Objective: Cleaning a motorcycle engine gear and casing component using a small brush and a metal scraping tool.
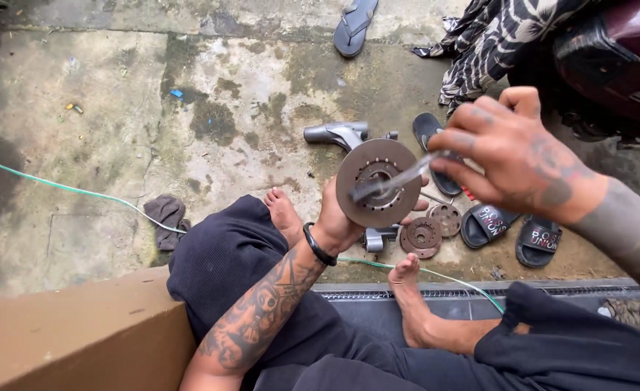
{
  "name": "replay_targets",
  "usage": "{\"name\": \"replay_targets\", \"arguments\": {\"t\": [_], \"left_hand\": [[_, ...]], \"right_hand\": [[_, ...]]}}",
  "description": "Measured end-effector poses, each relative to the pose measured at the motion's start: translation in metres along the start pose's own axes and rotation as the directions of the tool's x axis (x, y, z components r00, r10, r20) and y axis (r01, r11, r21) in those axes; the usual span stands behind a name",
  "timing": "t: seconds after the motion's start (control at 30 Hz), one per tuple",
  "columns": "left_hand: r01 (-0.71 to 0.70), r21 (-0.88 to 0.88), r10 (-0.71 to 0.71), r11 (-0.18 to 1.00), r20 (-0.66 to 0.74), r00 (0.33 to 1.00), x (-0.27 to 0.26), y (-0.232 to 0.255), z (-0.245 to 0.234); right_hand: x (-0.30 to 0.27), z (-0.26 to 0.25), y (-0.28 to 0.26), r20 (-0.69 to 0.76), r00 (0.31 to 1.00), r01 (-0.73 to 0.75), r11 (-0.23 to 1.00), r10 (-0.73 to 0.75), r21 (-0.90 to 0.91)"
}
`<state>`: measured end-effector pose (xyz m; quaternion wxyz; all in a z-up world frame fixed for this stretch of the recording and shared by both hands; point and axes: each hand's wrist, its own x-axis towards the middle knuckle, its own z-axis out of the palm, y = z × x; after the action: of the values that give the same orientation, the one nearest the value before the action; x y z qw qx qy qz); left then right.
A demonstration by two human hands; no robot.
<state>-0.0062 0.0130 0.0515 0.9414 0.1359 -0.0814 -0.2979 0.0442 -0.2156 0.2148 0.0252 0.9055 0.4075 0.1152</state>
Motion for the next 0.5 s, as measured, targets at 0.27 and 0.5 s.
{"name": "replay_targets", "arguments": {"t": [0.27,0.5], "left_hand": [[-0.092,-0.103,0.08,0.99,-0.121,0.989,-0.009,0.015,0.004],[-0.095,-0.157,0.065,0.983,-0.185,0.981,-0.009,0.016,-0.005]], "right_hand": [[0.031,0.026,0.012,-0.113,0.991,-0.05,0.978,0.074,0.201],[0.054,0.055,0.031,-0.008,1.0,-0.015,0.929,0.019,0.37]]}}
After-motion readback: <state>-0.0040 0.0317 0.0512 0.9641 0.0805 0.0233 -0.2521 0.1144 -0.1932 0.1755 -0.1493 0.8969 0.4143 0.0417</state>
